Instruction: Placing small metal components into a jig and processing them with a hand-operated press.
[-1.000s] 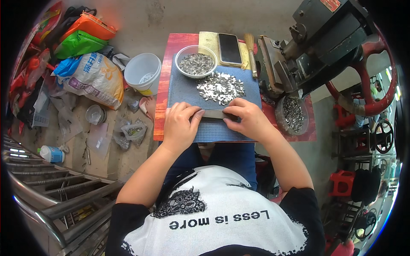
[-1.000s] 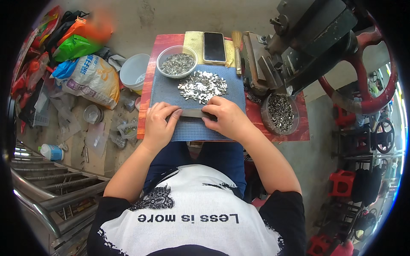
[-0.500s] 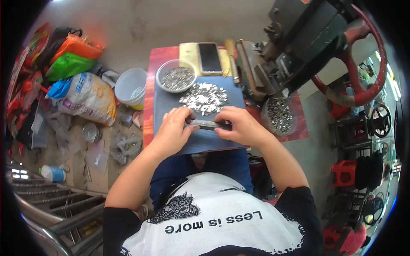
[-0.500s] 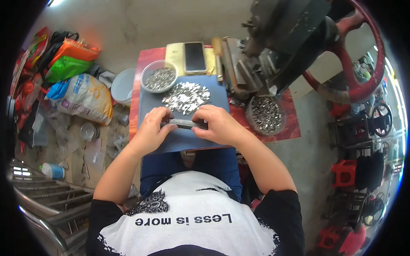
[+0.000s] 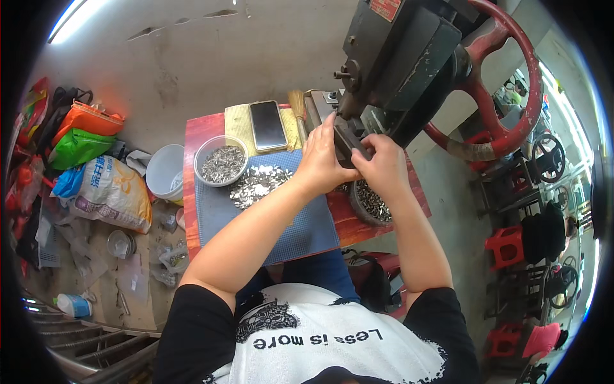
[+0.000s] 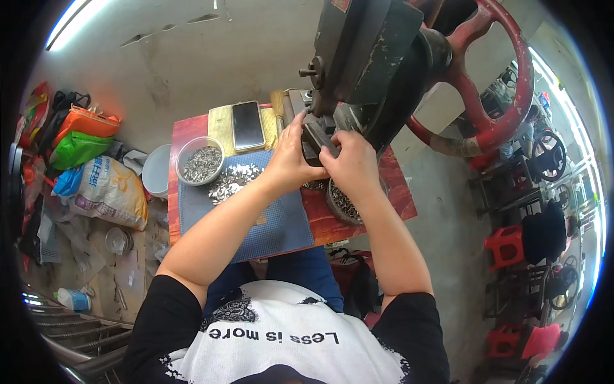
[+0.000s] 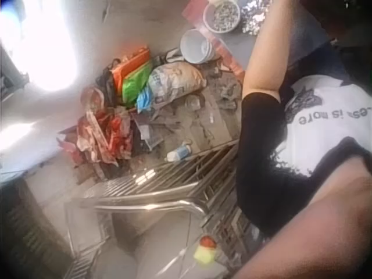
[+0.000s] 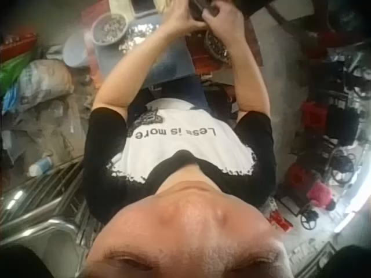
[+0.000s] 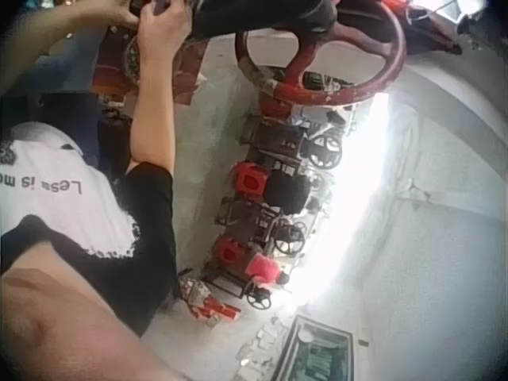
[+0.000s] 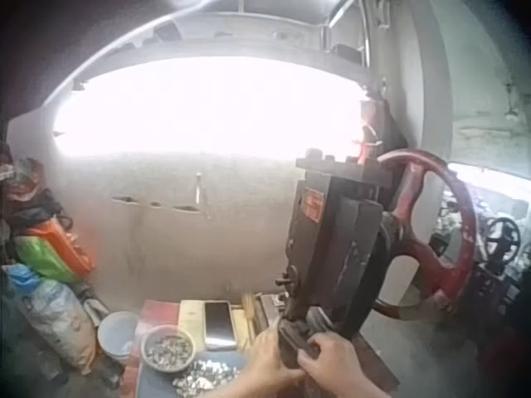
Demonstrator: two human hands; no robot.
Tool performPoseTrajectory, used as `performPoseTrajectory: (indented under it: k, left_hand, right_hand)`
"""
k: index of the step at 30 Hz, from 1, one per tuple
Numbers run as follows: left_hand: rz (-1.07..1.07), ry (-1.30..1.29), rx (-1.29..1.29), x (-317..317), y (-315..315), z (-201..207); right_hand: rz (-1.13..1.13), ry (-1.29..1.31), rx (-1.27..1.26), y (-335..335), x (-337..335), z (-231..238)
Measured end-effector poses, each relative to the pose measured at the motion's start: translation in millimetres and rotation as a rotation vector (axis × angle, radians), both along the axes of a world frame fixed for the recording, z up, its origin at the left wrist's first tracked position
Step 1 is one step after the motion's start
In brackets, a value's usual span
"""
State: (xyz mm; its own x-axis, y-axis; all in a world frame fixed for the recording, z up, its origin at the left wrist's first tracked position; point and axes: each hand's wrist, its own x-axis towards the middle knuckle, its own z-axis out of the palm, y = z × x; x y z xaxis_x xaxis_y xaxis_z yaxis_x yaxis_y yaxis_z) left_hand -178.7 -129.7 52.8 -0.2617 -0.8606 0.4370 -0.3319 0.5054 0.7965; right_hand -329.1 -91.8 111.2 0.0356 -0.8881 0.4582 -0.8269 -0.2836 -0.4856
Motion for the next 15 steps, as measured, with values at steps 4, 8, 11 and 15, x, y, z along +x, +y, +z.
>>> performPoseTrajectory:
  k: [4,8,11,15]
  left_hand:
    - [0.131,-0.039,-0.1,-11.9,0.5,-5.8]
    - [0.184,-0.035,-0.12,-17.2,-0.4,-5.4]
    - [0.196,-0.028,-0.129,-18.4,2.3,-0.6]
    - [0.215,-0.056,-0.162,-15.6,1.3,-3.0]
  right_hand:
    - [0.026,0.031,-0.003,-3.6,-3.3,3.2]
    - [0.058,0.0,0.121,-6.0,-7.3,13.9]
    - [0.083,-0.046,0.235,-8.4,-11.2,23.0]
    - [0.127,0.131,0.092,-9.9,-13.5,15.6]
